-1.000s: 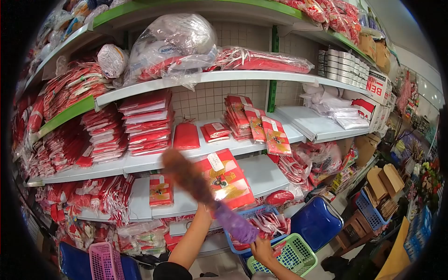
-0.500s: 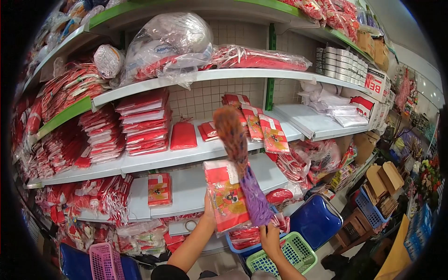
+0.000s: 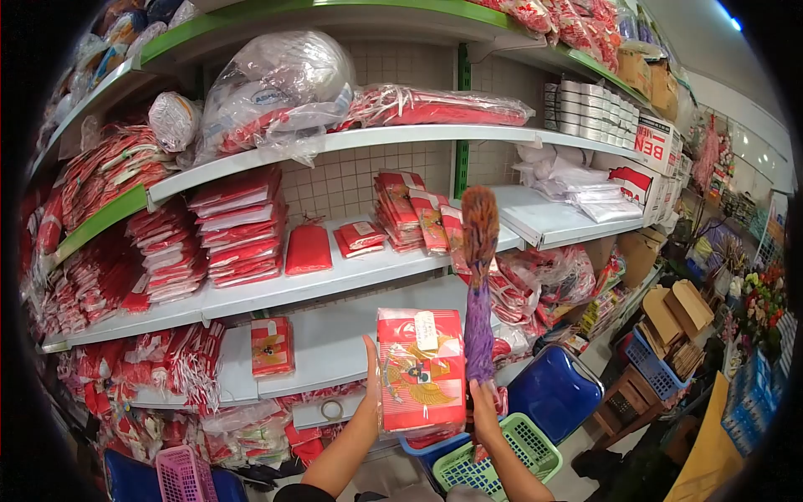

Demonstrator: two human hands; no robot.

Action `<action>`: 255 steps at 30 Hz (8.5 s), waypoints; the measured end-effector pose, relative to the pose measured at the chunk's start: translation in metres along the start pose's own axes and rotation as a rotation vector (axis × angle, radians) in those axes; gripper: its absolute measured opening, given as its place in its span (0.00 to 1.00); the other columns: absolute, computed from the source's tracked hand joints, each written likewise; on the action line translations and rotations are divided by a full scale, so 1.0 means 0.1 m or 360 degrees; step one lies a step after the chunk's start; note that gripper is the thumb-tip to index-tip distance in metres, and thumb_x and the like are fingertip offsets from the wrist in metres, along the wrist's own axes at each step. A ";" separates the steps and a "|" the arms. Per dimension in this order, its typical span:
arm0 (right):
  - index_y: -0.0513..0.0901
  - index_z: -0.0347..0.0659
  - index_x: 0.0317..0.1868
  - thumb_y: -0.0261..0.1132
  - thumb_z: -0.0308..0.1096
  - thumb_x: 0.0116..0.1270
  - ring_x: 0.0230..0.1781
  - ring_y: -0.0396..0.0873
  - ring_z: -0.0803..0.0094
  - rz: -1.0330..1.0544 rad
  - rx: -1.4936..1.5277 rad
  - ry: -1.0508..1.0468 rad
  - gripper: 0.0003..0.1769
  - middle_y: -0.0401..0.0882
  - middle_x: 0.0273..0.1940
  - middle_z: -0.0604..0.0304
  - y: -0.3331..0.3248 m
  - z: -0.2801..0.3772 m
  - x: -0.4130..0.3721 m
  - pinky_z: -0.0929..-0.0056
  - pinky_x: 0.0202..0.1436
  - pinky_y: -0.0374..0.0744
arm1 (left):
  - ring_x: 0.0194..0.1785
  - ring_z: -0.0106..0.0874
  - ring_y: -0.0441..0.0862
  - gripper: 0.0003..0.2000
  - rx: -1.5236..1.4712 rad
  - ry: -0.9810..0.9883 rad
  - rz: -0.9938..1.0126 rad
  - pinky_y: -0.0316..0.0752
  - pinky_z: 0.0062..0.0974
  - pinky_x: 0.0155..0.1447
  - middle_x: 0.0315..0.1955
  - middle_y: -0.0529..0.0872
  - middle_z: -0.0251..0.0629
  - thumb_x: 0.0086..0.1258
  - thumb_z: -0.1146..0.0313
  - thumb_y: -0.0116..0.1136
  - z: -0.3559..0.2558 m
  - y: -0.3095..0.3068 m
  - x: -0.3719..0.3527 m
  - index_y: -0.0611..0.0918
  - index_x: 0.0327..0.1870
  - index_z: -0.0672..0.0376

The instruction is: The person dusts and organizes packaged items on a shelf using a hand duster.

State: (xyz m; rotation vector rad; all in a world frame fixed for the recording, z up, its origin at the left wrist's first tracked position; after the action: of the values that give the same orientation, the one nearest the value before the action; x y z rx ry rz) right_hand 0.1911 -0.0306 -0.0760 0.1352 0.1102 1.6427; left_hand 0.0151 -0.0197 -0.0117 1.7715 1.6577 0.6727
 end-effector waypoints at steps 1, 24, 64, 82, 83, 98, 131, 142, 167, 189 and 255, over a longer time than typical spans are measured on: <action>0.69 0.38 0.51 0.51 0.42 0.71 0.44 0.72 0.74 0.0059 0.0247 0.0179 0.17 0.75 0.41 0.58 0.11 0.04 -0.07 0.71 0.45 0.73 | 0.53 0.40 0.76 0.31 0.0025 -0.0022 -0.0006 0.73 0.38 0.56 0.53 0.76 0.46 0.67 0.40 0.37 0.02 0.05 0.00 0.70 0.59 0.59; 0.68 0.32 0.41 0.54 0.43 0.67 0.30 0.75 0.42 0.0408 -0.1398 -0.0575 0.18 0.75 0.27 0.38 0.91 0.29 -0.47 0.51 0.32 0.71 | 0.33 0.29 0.77 0.18 -0.0708 -0.0009 0.0399 0.76 0.31 0.38 0.29 0.79 0.32 0.72 0.49 0.38 1.10 -1.55 0.51 0.76 0.40 0.52; 0.71 0.32 0.37 0.56 0.34 0.63 0.23 0.75 0.41 0.0325 -0.1504 -0.0568 0.11 0.75 0.22 0.39 0.45 -0.08 -0.43 0.48 0.28 0.72 | 0.39 0.35 0.80 0.23 -0.0797 0.0641 0.0440 0.77 0.36 0.48 0.39 0.80 0.40 0.69 0.45 0.42 -0.81 -0.68 0.18 0.73 0.52 0.55; 0.67 0.41 0.36 0.55 0.29 0.66 0.18 0.61 0.80 0.1018 0.0195 0.0072 0.05 0.62 0.21 0.65 2.27 0.95 1.10 0.77 0.17 0.62 | 0.54 0.41 0.76 0.29 -0.0562 0.0566 0.0228 0.71 0.41 0.58 0.54 0.75 0.45 0.70 0.43 0.37 -1.59 -0.80 0.00 0.67 0.61 0.58; 0.66 0.42 0.36 0.54 0.28 0.66 0.18 0.60 0.82 0.1077 0.0354 0.0105 0.04 0.61 0.22 0.68 2.42 1.02 1.17 0.80 0.17 0.62 | 0.54 0.41 0.76 0.29 -0.0561 0.0571 0.0205 0.72 0.40 0.58 0.54 0.75 0.45 0.70 0.43 0.37 -1.63 -0.84 0.01 0.67 0.60 0.59; 0.70 0.37 0.40 0.47 0.44 0.71 0.21 0.75 0.69 0.0561 0.0639 0.0034 0.17 0.75 0.30 0.53 2.28 0.62 1.59 0.74 0.21 0.75 | 0.52 0.41 0.78 0.31 -0.0621 0.0507 0.0134 0.73 0.42 0.56 0.54 0.76 0.45 0.69 0.41 0.37 -1.54 -1.16 0.04 0.68 0.61 0.58; 0.65 0.39 0.61 0.58 0.26 0.64 0.52 0.74 0.69 0.1126 0.0104 0.0392 0.24 0.75 0.52 0.56 4.01 -1.70 1.17 0.70 0.56 0.74 | 0.38 0.23 0.77 0.24 0.0849 0.0131 -0.0630 0.75 0.21 0.41 0.37 0.80 0.33 0.64 0.73 0.56 -1.40 -3.92 -0.79 0.68 0.63 0.55; 0.68 0.35 0.58 0.70 0.41 0.53 0.51 0.74 0.66 0.1024 -0.0786 0.0032 0.35 0.74 0.53 0.50 5.14 -2.28 2.14 0.72 0.53 0.73 | 0.38 0.28 0.81 0.24 0.1872 0.0429 -0.1138 0.76 0.24 0.39 0.37 0.83 0.42 0.59 0.72 0.59 -2.46 -5.09 -0.37 0.71 0.59 0.61; 0.73 0.48 0.57 0.61 0.33 0.57 0.59 0.66 0.49 0.0846 -0.1409 -0.1072 0.24 0.62 0.61 0.43 4.42 -1.87 1.25 0.54 0.55 0.71 | 0.65 0.48 0.54 0.24 0.2995 0.0782 -0.1758 0.52 0.57 0.62 0.58 0.65 0.44 0.49 0.69 0.59 -2.20 -4.29 -0.43 0.76 0.53 0.50; 0.72 0.35 0.54 0.53 0.22 0.51 0.51 0.71 0.48 0.0227 -0.1781 0.0096 0.25 0.72 0.50 0.41 -0.68 -3.14 0.19 0.60 0.56 0.71 | 0.60 0.42 0.68 0.14 0.2703 0.0003 0.0346 0.57 0.46 0.66 0.48 0.76 0.45 0.57 0.66 0.58 2.39 -2.33 0.39 0.79 0.45 0.57; 0.76 0.33 0.44 0.64 0.34 0.63 0.36 0.74 0.82 0.0054 -0.0108 -0.0107 0.14 0.78 0.36 0.65 -1.14 -0.04 1.54 0.81 0.38 0.74 | 0.65 0.38 0.64 0.44 -0.0338 -0.1068 0.0666 0.53 0.38 0.69 0.62 0.67 0.45 0.59 0.28 0.37 1.55 -0.47 1.47 0.66 0.61 0.64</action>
State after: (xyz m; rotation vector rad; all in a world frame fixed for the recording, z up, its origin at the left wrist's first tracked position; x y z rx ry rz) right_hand 0.2914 0.1317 -0.0937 0.1412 0.0010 1.6721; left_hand 0.1080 0.1140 -0.1587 1.9150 0.7539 0.3427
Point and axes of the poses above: each hand's wrist, its own x-axis towards the middle knuckle, its own y-axis out of the palm, z = x × y, the point moved 10 cm from there along x, towards the middle knuckle
